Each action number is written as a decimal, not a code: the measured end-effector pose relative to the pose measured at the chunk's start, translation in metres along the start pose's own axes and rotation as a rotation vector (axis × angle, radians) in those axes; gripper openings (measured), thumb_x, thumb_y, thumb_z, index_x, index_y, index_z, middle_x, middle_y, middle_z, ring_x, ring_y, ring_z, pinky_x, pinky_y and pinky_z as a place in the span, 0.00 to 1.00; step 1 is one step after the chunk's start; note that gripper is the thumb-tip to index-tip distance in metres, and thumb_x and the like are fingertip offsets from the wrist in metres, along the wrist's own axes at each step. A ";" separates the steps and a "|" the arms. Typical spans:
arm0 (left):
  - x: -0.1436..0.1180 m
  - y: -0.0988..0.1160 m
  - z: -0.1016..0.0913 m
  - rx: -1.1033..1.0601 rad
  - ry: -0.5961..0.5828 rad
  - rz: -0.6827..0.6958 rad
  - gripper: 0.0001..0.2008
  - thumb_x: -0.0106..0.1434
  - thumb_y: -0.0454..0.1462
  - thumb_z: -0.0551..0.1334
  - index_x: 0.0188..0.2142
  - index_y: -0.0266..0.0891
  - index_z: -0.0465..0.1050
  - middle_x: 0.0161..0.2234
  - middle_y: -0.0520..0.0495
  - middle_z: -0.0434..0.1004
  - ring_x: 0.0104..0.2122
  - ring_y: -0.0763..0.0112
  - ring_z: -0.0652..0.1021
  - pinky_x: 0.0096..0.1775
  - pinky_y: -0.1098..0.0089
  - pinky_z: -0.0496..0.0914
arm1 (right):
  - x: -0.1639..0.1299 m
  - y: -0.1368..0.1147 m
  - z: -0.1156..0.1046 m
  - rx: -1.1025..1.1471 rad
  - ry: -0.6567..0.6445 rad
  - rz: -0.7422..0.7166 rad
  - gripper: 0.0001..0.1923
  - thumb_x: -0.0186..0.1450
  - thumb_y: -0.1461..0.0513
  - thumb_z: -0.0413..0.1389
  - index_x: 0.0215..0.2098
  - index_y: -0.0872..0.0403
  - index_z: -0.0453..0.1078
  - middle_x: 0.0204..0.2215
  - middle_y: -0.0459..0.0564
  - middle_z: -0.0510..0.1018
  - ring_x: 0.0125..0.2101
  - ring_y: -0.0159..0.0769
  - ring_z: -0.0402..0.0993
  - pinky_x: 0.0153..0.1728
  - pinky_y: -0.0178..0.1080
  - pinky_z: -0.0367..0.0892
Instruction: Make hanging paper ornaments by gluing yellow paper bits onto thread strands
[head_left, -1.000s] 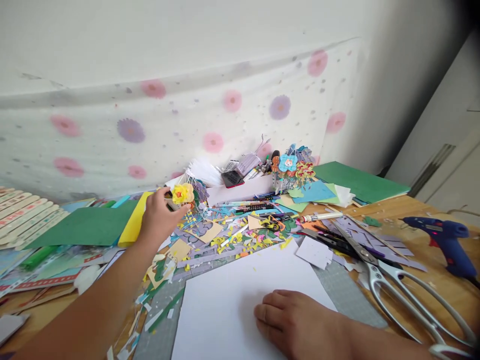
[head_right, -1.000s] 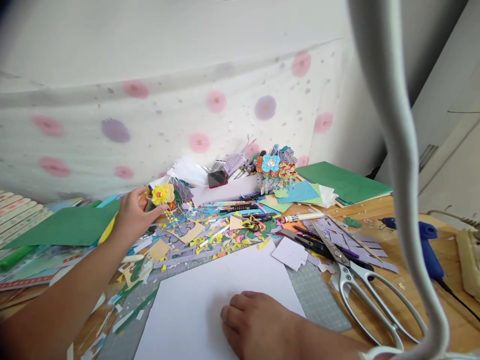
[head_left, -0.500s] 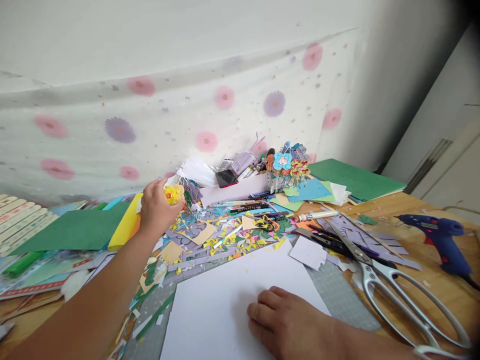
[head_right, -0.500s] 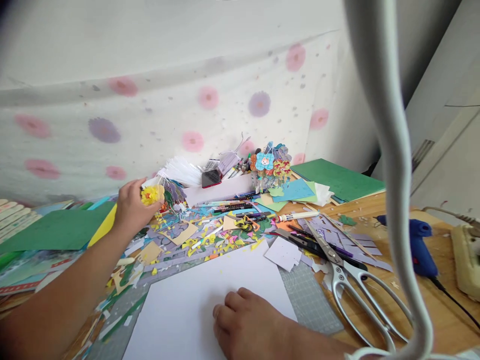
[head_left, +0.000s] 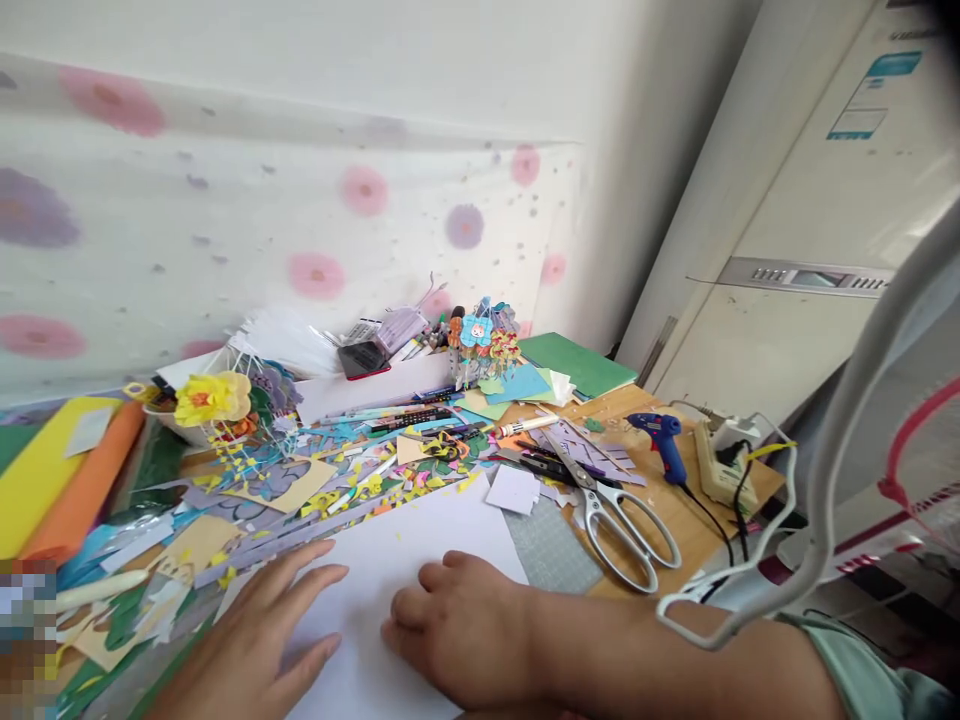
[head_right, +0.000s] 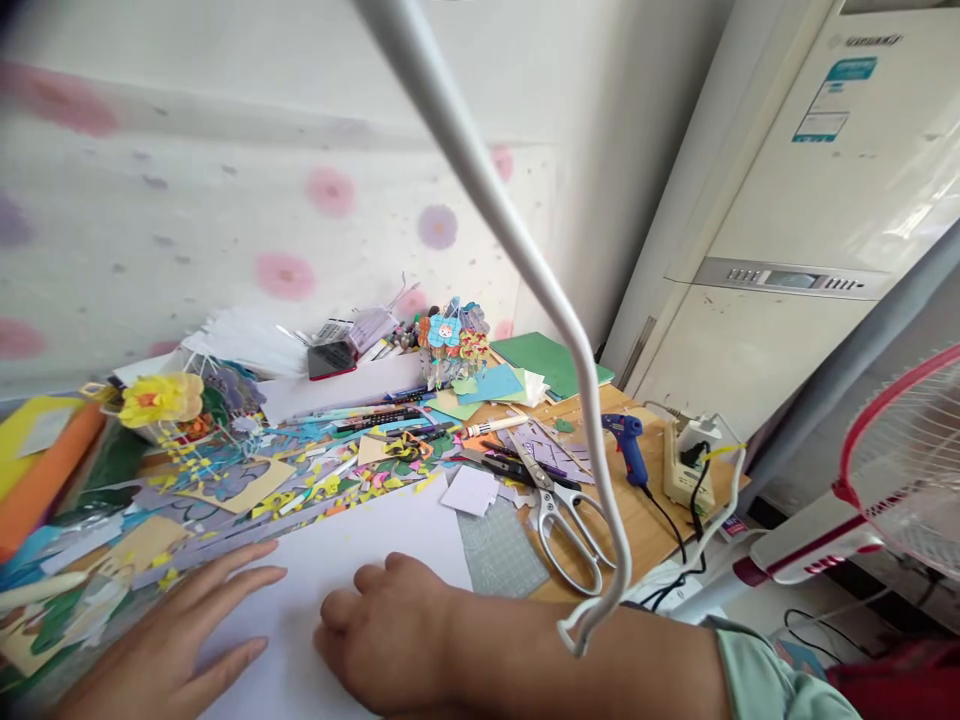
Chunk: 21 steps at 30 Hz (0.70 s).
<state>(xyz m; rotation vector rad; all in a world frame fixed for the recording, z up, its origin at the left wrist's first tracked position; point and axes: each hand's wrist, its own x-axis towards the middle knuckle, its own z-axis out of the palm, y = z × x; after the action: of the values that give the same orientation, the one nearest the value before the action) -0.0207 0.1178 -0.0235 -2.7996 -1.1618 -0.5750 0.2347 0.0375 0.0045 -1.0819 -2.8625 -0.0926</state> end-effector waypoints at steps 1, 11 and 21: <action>-0.002 -0.003 0.003 0.003 -0.060 -0.026 0.20 0.55 0.47 0.63 0.48 0.52 0.78 0.54 0.47 0.77 0.52 0.53 0.77 0.50 0.57 0.74 | 0.001 -0.001 0.001 -0.003 -0.004 0.010 0.05 0.68 0.61 0.54 0.41 0.54 0.68 0.35 0.46 0.75 0.29 0.37 0.68 0.26 0.42 0.67; 0.008 -0.015 0.006 -0.003 -0.278 -0.196 0.28 0.55 0.48 0.63 0.55 0.45 0.74 0.61 0.42 0.68 0.60 0.50 0.68 0.59 0.52 0.63 | 0.021 0.017 0.017 0.053 0.000 0.022 0.07 0.68 0.58 0.52 0.35 0.51 0.70 0.35 0.43 0.76 0.34 0.36 0.68 0.29 0.38 0.61; 0.006 -0.001 0.002 0.007 -0.319 -0.228 0.27 0.55 0.45 0.64 0.55 0.44 0.74 0.61 0.40 0.68 0.61 0.48 0.68 0.59 0.49 0.62 | 0.027 0.001 0.018 -0.026 0.022 0.086 0.07 0.67 0.61 0.50 0.37 0.57 0.68 0.33 0.51 0.75 0.31 0.39 0.69 0.29 0.41 0.64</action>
<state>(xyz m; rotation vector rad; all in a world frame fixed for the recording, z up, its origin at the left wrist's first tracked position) -0.0170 0.1235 -0.0232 -2.8448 -1.5487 -0.1336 0.2138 0.0575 -0.0113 -1.1994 -2.7986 -0.1350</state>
